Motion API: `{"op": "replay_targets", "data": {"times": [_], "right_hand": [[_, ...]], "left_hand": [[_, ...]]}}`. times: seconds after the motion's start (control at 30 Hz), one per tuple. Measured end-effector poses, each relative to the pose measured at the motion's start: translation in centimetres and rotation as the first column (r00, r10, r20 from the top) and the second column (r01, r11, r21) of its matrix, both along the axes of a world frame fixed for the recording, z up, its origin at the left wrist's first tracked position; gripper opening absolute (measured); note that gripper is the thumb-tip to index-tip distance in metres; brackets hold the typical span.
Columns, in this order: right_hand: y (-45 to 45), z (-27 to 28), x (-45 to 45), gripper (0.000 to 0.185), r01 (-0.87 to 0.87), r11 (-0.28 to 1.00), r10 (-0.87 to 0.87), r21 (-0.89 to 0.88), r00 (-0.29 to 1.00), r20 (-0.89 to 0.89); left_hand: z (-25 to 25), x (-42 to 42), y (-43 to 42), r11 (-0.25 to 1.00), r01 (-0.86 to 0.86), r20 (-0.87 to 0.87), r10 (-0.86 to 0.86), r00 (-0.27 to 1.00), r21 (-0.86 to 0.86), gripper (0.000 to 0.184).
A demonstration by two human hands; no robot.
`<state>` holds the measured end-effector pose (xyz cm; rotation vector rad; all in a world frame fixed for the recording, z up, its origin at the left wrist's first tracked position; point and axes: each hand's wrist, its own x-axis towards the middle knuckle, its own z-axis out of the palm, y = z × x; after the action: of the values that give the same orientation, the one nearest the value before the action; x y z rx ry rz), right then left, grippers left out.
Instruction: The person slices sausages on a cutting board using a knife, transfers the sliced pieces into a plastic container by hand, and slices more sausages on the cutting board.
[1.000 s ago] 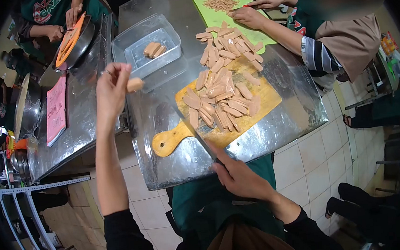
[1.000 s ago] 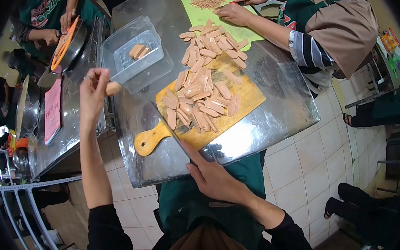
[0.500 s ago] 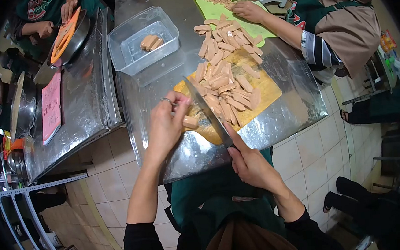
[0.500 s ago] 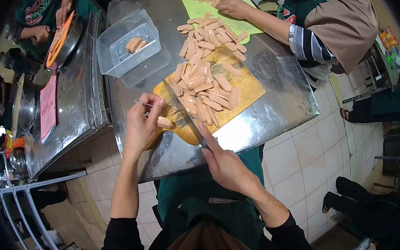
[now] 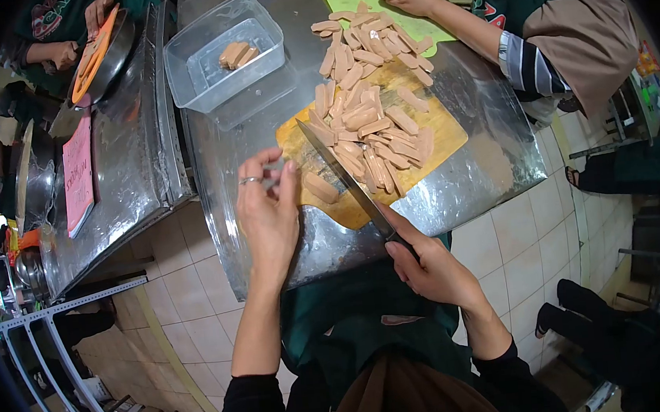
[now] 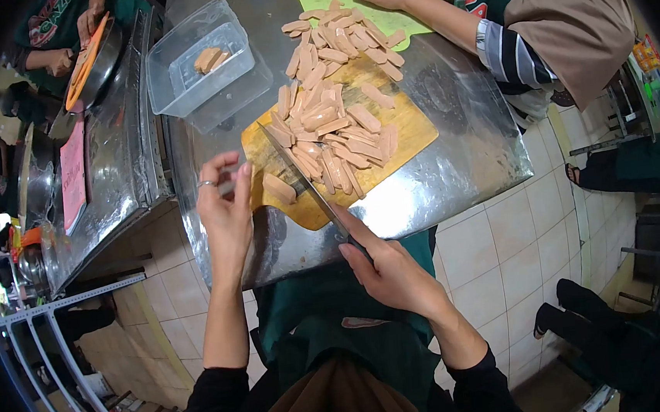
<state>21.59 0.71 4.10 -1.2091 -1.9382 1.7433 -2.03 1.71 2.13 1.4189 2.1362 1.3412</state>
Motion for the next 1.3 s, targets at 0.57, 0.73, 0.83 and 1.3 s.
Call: {"op": "replay_targets", "data": {"times": [0.57,0.73,0.83,1.3], "right_hand": [[-0.9,-0.5,1.3,0.062,-0.080,0.997,0.080,0.013,0.996,-0.040],[-1.6,0.4,1.6,0.063,-0.063,0.996,0.064,0.060,0.998,-0.016],[-2.0,1.0,1.9,0.063,-0.097,0.990,0.097,0.100,0.995,0.008],[-1.4,3.3,2.1,0.064,-0.195,0.980,0.197,-0.032,0.977,0.078]], "left_hand": [[-1.3,1.9,-1.9,0.981,0.056,0.528,0.051,0.848,-0.184,0.028],[-1.1,2.0,-1.8,0.983,0.062,0.568,0.049,0.821,-0.175,0.025],[-0.9,1.9,-1.6,0.978,0.080,0.549,0.040,0.835,-0.192,0.023],[-0.4,1.8,-1.7,0.972,0.099,0.609,0.053,0.792,-0.213,0.020]]}}
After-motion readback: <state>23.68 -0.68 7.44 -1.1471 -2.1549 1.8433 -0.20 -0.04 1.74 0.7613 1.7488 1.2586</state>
